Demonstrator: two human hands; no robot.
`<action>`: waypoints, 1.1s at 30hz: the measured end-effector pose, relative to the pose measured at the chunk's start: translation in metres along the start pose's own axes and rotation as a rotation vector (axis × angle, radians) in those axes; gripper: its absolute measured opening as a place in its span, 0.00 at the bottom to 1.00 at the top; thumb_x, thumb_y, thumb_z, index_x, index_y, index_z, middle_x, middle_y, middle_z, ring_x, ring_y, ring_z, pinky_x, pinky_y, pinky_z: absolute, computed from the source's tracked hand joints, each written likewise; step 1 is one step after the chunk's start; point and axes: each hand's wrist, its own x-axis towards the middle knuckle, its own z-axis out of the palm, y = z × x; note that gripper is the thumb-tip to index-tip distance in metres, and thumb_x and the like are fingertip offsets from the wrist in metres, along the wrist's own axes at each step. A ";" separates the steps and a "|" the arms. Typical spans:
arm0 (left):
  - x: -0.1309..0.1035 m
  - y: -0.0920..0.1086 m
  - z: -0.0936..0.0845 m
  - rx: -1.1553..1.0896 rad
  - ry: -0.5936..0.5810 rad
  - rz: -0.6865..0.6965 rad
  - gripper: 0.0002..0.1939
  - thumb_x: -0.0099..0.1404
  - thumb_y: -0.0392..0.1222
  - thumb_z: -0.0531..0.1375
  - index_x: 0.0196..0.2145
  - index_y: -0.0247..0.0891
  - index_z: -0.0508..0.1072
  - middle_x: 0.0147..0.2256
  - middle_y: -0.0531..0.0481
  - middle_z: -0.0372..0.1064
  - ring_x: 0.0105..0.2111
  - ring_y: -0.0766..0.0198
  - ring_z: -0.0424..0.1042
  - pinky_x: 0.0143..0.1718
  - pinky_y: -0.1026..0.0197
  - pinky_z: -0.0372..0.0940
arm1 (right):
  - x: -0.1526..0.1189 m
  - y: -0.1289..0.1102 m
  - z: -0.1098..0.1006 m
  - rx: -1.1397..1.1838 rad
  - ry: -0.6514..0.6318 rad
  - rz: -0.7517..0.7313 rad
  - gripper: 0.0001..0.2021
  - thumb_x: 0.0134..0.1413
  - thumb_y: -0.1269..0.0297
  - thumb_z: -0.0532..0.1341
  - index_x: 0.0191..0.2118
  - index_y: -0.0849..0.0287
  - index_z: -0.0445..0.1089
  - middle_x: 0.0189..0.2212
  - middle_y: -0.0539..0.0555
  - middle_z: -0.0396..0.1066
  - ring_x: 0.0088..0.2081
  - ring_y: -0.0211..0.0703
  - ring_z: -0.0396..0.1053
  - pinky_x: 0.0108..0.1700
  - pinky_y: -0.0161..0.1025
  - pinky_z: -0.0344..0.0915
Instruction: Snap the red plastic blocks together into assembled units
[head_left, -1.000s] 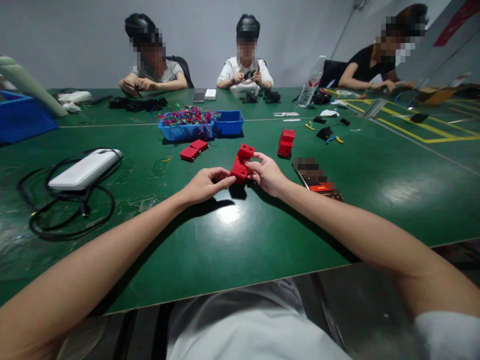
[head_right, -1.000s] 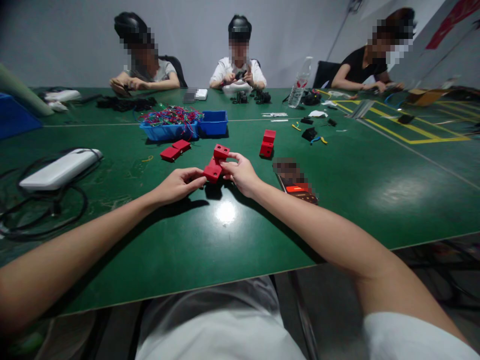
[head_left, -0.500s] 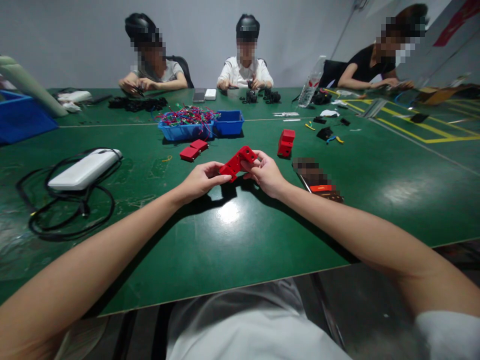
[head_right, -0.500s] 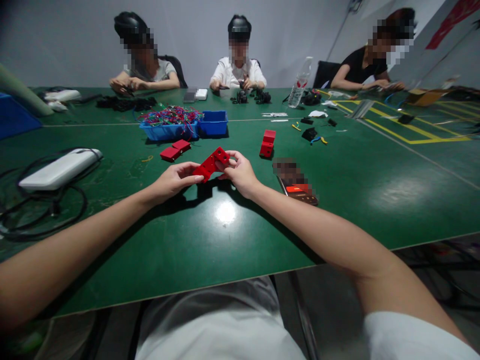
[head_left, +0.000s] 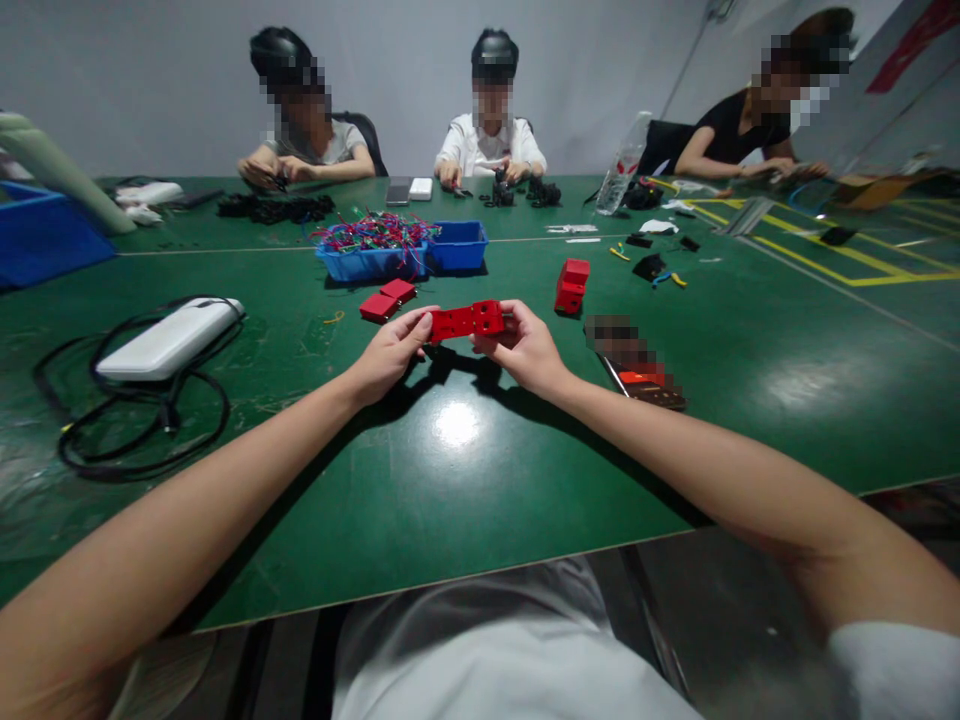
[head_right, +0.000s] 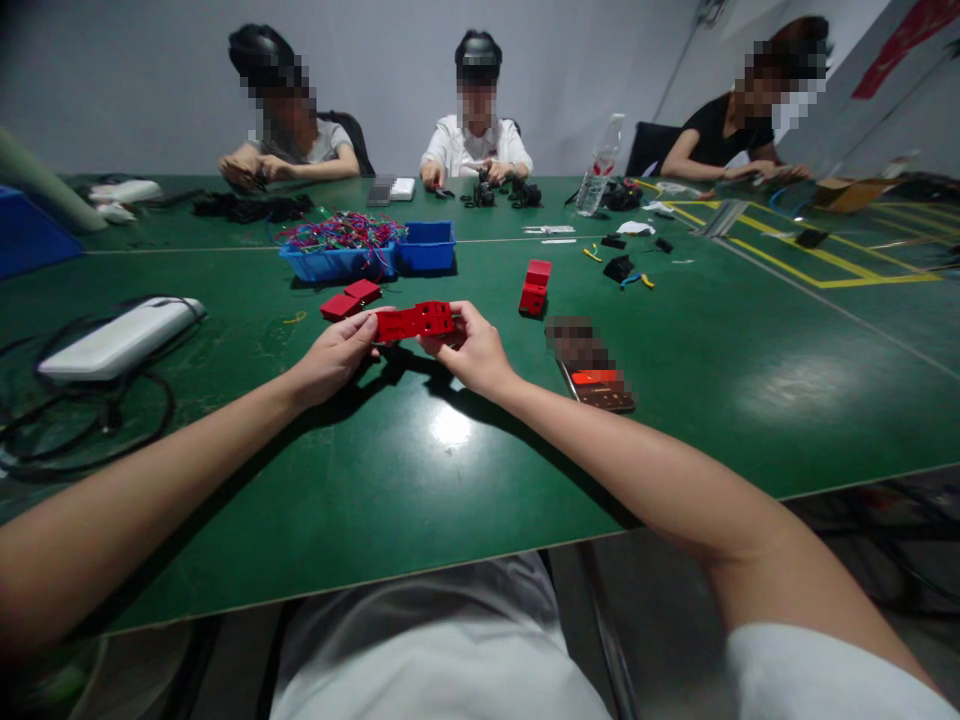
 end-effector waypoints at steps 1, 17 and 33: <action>-0.001 0.001 0.001 0.020 0.017 0.009 0.35 0.60 0.67 0.62 0.53 0.37 0.73 0.42 0.45 0.76 0.34 0.65 0.70 0.30 0.65 0.60 | 0.000 0.000 0.000 -0.006 -0.015 0.004 0.27 0.42 0.50 0.73 0.44 0.55 0.62 0.40 0.54 0.76 0.37 0.43 0.75 0.41 0.41 0.73; -0.007 -0.003 0.005 0.261 0.014 0.267 0.33 0.67 0.68 0.52 0.57 0.39 0.59 0.50 0.40 0.68 0.33 0.65 0.73 0.37 0.61 0.69 | 0.002 0.002 -0.005 -0.143 -0.181 -0.094 0.23 0.53 0.54 0.67 0.52 0.54 0.64 0.45 0.55 0.73 0.44 0.46 0.73 0.50 0.45 0.70; -0.020 0.009 0.007 0.747 0.105 0.589 0.33 0.62 0.57 0.64 0.58 0.38 0.63 0.49 0.41 0.68 0.45 0.55 0.70 0.46 0.54 0.68 | 0.002 -0.001 -0.005 -0.349 -0.189 -0.151 0.23 0.47 0.67 0.66 0.51 0.55 0.65 0.45 0.55 0.74 0.44 0.47 0.73 0.49 0.45 0.69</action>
